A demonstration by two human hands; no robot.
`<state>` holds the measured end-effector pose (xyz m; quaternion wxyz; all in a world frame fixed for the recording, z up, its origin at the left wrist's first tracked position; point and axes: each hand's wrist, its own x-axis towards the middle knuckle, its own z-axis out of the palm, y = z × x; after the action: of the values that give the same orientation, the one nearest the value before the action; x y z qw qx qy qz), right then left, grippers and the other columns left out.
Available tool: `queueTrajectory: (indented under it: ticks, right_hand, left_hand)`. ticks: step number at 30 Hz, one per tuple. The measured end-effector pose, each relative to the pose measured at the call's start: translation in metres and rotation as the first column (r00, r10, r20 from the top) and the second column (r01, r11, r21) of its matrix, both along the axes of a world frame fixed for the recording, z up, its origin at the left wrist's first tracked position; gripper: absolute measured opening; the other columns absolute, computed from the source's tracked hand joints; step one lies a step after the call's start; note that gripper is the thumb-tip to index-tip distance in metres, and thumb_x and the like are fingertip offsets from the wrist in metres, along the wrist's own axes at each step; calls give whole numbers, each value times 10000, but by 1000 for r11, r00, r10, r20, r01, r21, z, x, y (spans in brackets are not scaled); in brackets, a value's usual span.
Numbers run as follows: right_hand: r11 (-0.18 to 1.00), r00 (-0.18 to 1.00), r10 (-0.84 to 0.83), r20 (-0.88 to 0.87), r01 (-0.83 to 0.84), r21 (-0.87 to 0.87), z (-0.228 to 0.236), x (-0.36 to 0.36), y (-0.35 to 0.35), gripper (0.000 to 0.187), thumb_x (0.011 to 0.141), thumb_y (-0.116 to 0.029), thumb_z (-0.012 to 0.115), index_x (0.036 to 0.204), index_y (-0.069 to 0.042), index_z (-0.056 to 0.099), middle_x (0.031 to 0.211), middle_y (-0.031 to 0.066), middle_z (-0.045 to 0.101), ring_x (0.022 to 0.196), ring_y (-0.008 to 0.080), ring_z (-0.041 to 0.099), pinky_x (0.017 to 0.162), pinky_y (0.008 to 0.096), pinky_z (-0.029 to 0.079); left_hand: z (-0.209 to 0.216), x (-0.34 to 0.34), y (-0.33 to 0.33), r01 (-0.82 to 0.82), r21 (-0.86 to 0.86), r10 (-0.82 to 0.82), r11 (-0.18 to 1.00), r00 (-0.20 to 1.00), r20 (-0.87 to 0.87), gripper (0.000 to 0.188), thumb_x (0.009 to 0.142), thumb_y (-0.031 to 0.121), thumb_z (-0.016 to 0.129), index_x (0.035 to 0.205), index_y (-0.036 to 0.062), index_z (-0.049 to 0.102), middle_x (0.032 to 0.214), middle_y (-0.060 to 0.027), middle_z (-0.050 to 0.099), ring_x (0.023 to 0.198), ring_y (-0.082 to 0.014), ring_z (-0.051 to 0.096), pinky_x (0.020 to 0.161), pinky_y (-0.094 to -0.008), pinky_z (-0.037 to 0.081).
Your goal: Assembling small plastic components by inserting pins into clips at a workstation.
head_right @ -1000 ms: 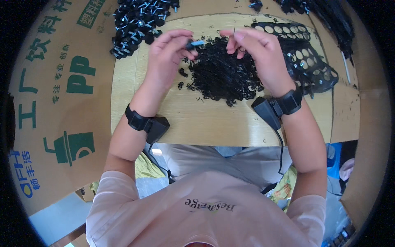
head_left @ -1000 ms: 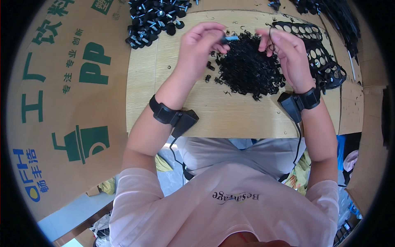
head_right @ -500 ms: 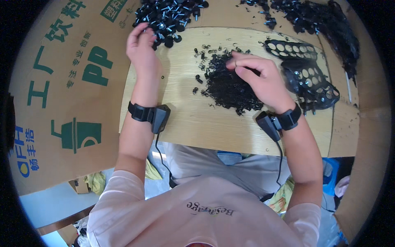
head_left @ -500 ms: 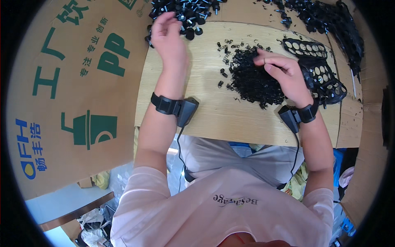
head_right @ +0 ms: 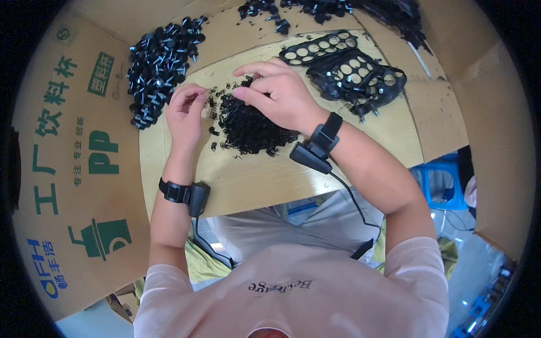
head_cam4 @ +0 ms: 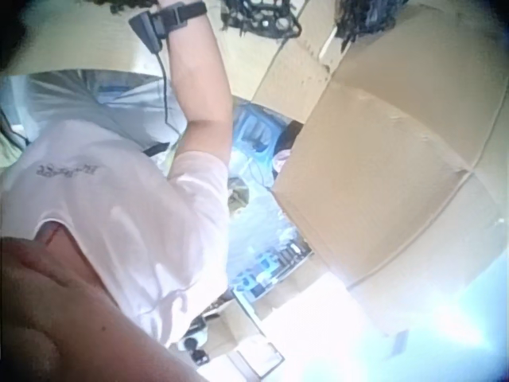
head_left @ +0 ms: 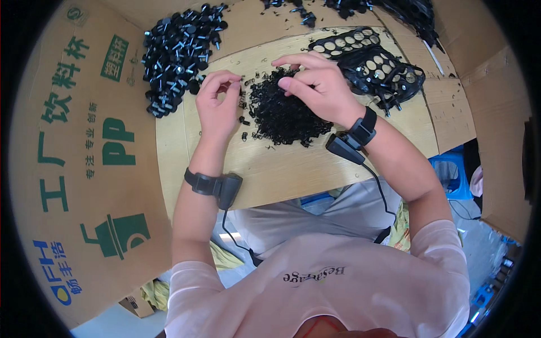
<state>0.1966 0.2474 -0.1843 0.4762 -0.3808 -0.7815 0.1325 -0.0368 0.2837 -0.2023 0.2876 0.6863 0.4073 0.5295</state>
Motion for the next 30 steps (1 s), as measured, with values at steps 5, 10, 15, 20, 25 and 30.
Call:
queueTrajectory:
  ticks: [5,10,15,20,25,30]
  right_hand:
    - [984,988,21,-153,-47,-169,5,-4,-8,224,775,-113,771,906,-74,593,1171,53,578,894,136,558,743,252,469]
    - [989,869,46,-492,-110,-102,18,7,-3,498,827,-156,716,1239,-53,456,1208,82,500,903,139,554,716,259,493]
    - [979,805,-119,-581,-2,-203,34,71,-22,325,883,-95,642,1189,-70,536,1110,22,591,865,96,588,724,231,487]
    - [905,896,-310,-317,176,-388,6,163,-55,147,894,-56,607,1036,-25,632,947,28,652,837,92,598,733,242,487]
    - [923,932,-304,198,339,-181,4,182,-86,194,784,24,604,956,-17,683,942,118,671,883,287,612,806,346,491]
    - [923,897,-327,297,370,-102,0,189,-106,218,786,-17,613,989,-40,687,992,109,670,984,303,556,903,381,439]
  left_hand:
    - [-1,-6,0,-19,10,20,1000,997,-76,78,851,-33,618,908,2,657,999,-41,595,832,-93,579,719,-216,470]
    - [3,-3,0,-7,73,14,997,996,-91,117,842,-42,598,935,0,655,1000,-44,593,840,-96,571,724,-217,465]
    - [30,34,-33,85,97,-69,992,985,-159,170,806,-21,625,972,3,654,1013,-72,607,870,-143,587,768,-264,484]
    - [64,124,-74,484,170,-399,858,837,-374,147,801,27,656,945,0,655,958,-127,667,893,-247,648,798,-322,506]
    - [48,215,-60,469,157,-370,869,827,-422,121,799,48,623,902,7,671,894,-154,677,819,-305,659,767,-369,518]
    - [27,252,-41,382,118,-183,917,664,-725,189,755,84,586,892,63,714,805,-132,690,813,-309,665,736,-404,518]
